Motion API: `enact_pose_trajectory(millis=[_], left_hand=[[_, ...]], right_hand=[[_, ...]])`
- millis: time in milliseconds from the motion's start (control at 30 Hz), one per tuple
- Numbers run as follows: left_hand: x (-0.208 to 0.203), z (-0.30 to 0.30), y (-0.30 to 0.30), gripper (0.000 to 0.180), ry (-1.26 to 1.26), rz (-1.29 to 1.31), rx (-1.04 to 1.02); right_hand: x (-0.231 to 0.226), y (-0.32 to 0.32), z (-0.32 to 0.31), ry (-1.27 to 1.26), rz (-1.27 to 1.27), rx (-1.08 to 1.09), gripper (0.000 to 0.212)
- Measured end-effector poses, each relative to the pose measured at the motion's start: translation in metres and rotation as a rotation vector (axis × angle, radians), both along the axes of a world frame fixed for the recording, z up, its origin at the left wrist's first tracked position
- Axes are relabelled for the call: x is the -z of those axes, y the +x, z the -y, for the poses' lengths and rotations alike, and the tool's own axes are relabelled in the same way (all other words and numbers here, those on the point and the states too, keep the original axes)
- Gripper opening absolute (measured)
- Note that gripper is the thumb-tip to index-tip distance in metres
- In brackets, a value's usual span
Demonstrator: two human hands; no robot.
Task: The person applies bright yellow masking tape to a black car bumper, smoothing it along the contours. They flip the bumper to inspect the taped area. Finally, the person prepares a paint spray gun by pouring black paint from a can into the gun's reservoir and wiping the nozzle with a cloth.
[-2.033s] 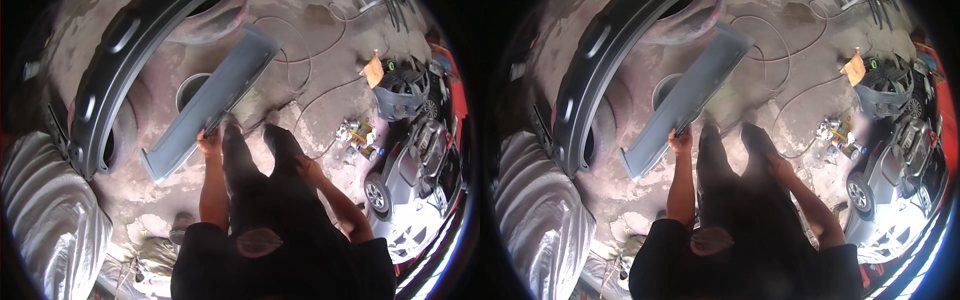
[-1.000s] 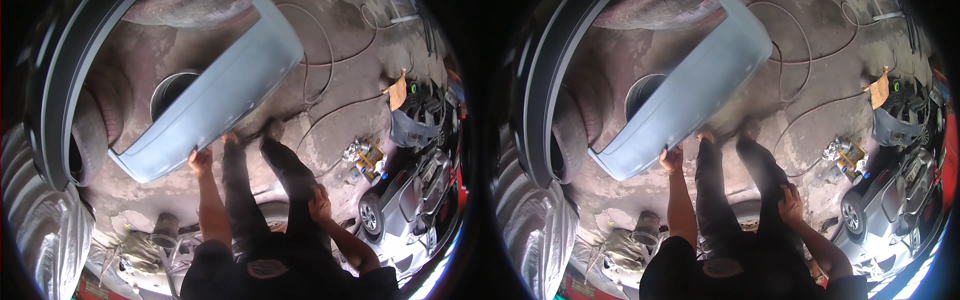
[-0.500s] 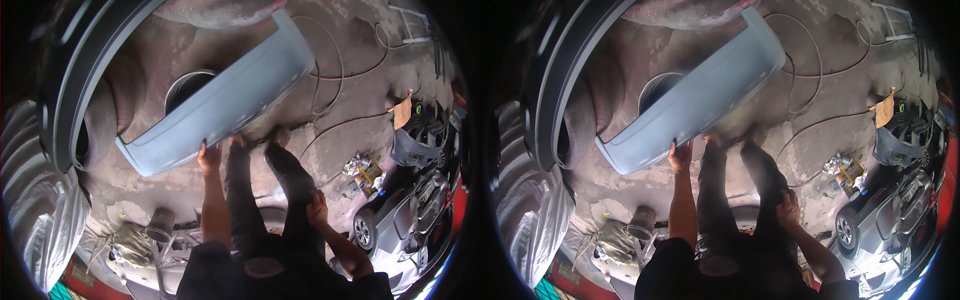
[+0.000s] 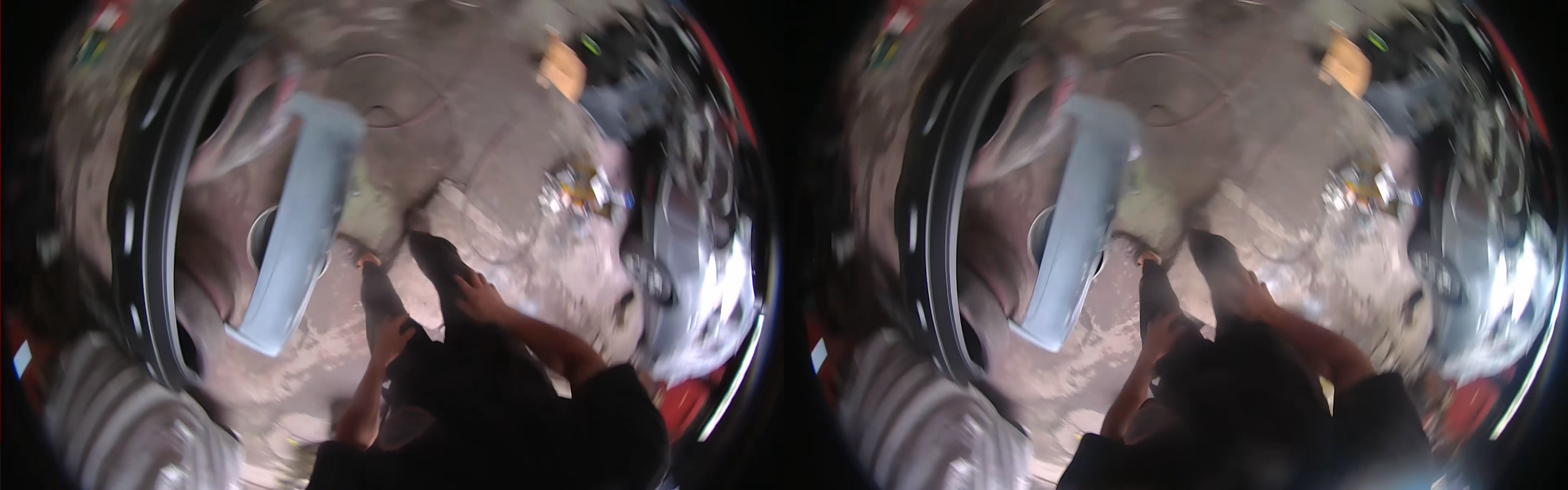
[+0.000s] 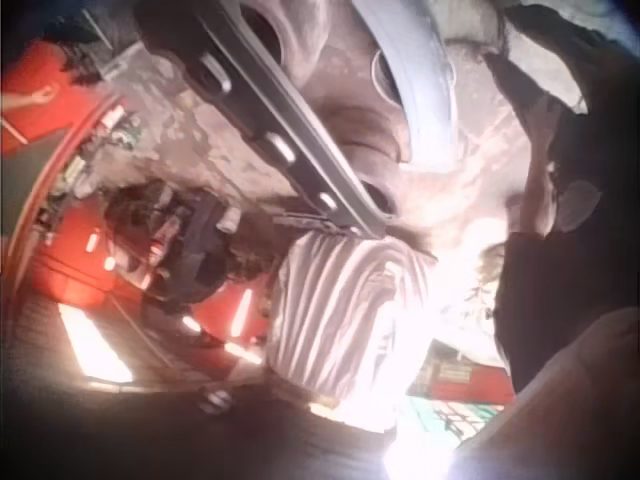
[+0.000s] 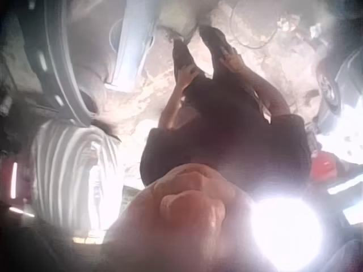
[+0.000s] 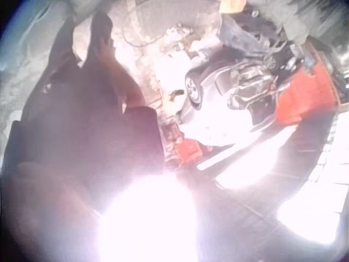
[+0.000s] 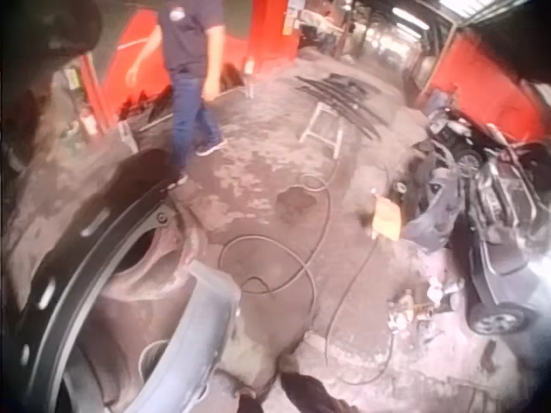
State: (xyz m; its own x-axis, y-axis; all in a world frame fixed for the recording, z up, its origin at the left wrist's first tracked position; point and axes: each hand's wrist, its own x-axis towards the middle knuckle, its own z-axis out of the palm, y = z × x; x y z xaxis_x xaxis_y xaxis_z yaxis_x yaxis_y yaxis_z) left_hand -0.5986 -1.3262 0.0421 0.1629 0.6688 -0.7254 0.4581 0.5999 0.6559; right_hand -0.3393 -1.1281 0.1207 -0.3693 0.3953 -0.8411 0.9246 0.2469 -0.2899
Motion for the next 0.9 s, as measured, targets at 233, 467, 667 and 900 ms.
enact_pose_trajectory(millis=[233,467,667,900], left_hand=[[-0.063,-0.045,-0.04,0.045,0.193,-0.098,0.621],[-0.086,-0.098,-0.088,0.033,0.182,-0.032,0.649],[-0.101,-0.144,-0.046,0.017,0.313,-0.074,0.911],[-0.097,-0.179,0.01,0.019,0.107,-0.151,0.931]], right_hand=[[-0.014,0.004,0.03,-0.031,-0.062,0.41,0.074],[-0.056,0.006,0.091,0.023,-0.059,0.597,0.07],[-0.082,0.033,0.127,0.033,0.086,0.58,0.062],[-0.07,0.087,0.158,0.144,-0.028,0.798,0.046]])
